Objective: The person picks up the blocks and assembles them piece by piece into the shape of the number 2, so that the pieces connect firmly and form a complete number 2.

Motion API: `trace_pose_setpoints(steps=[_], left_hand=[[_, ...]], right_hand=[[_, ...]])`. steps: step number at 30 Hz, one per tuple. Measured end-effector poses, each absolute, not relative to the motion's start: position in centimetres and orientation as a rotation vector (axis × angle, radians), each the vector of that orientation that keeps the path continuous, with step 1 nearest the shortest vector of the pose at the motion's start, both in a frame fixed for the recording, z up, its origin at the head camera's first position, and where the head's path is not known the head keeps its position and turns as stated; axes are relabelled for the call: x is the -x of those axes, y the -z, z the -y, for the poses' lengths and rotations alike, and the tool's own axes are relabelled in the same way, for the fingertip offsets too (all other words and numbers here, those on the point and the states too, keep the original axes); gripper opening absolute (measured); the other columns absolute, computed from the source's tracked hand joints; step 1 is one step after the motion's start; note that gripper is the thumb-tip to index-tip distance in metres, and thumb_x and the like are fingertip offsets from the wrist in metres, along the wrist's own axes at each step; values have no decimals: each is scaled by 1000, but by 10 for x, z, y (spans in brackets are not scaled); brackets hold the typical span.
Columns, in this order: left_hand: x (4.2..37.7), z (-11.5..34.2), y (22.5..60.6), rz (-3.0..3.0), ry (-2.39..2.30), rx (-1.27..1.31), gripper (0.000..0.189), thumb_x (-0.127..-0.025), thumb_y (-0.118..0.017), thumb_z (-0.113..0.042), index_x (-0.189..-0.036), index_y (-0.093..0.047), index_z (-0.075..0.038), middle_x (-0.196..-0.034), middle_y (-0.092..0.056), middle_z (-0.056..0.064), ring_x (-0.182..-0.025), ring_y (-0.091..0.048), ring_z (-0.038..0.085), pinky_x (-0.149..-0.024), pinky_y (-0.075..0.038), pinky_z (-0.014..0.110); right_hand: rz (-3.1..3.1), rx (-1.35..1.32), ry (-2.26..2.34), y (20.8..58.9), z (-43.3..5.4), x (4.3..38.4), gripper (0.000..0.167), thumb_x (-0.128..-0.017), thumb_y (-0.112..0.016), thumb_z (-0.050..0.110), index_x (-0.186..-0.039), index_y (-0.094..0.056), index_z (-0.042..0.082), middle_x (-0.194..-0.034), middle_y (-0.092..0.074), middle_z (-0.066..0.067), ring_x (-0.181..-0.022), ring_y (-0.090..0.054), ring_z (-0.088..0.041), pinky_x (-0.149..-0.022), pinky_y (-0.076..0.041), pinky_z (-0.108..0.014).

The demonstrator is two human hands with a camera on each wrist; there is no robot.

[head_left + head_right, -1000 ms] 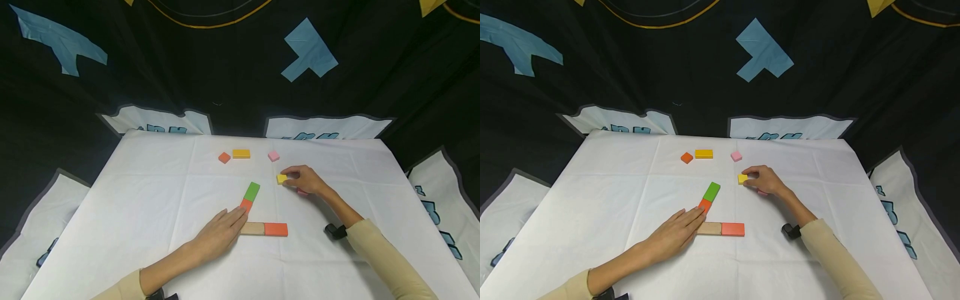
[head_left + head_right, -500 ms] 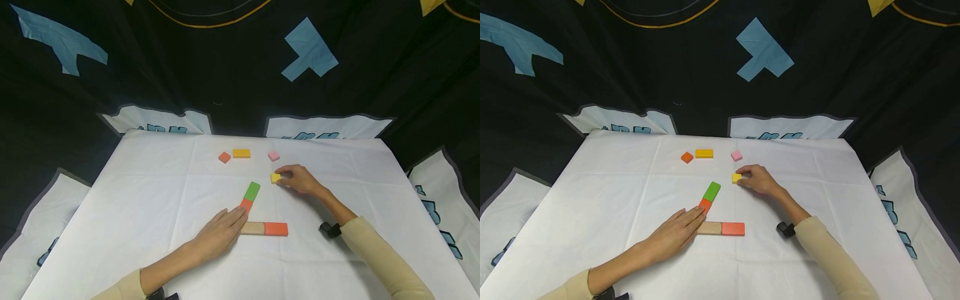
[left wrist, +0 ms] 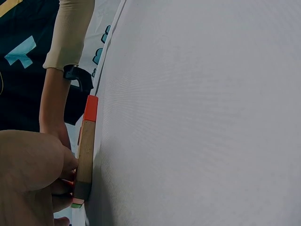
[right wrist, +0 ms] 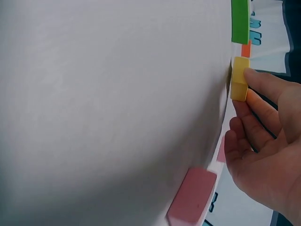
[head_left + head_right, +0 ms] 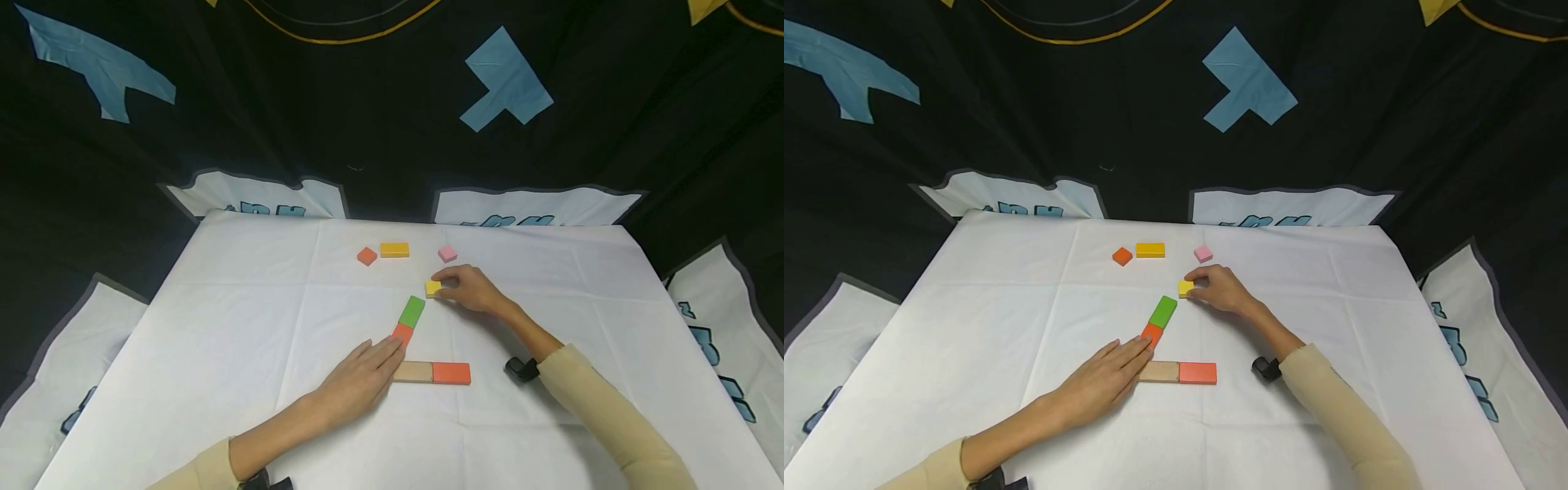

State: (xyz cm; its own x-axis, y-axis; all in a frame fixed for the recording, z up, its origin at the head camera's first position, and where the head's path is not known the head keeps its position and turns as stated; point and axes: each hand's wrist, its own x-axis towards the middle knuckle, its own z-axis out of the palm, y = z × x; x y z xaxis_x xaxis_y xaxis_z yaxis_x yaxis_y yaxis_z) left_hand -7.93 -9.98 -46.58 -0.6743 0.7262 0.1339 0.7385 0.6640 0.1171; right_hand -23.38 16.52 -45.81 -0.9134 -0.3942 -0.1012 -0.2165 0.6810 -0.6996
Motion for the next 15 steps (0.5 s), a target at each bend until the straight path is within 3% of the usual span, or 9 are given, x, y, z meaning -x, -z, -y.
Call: trace_pose_setpoints(steps=[15], left_hand=[[80, 99, 465, 2817, 248, 1231, 45, -102, -58, -19, -143, -52, 0, -150, -47, 14, -138, -43, 26, -110, -37, 48]], right_hand=[[-2662, 497, 1036, 462, -148, 237, 34, -88, -77, 11, -121, -72, 6, -127, -67, -10, -125, -54, -27, -110, -38, -46]])
